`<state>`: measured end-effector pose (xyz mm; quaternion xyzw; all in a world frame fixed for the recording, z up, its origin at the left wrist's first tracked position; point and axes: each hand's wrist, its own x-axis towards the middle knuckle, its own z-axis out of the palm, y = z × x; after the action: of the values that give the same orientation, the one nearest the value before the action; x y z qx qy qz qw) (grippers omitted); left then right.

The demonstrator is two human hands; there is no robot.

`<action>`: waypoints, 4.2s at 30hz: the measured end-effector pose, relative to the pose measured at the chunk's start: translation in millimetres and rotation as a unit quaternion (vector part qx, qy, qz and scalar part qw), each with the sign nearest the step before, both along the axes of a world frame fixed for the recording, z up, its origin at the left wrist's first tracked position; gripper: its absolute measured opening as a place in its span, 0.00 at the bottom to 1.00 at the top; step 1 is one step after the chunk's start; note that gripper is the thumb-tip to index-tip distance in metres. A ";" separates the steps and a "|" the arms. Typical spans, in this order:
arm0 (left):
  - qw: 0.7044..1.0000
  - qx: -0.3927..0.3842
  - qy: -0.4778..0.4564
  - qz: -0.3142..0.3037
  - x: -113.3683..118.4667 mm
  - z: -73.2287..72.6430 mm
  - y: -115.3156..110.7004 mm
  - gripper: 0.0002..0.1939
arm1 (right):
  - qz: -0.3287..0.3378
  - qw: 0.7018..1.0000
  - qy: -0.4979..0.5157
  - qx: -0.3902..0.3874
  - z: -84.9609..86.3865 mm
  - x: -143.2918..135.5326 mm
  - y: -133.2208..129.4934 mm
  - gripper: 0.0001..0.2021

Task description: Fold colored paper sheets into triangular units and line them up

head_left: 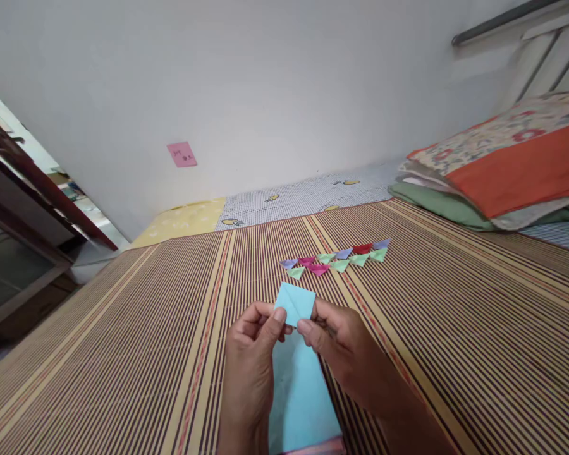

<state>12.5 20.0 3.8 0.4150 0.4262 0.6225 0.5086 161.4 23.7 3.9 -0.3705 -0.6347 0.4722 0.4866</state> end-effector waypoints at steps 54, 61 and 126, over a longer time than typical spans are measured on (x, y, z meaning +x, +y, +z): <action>0.992 -0.063 -0.071 -0.084 -0.2 13.6 -0.3 0.12 | -0.092 0.996 0.019 0.001 -2.7 3.4 4.0 0.07; 0.991 -0.019 -0.086 -0.101 2.9 12.7 -0.8 0.06 | -0.074 0.990 0.123 0.006 -4.8 0.1 4.0 0.03; 0.981 0.043 0.138 0.129 20.1 14.8 -16.8 0.07 | -0.199 0.971 0.022 0.131 1.2 -9.4 -7.1 0.09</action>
<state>32.6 3.2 18.5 0.4599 0.5148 0.6374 0.3424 151.9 16.6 5.1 -0.4118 -0.5934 0.2869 0.6293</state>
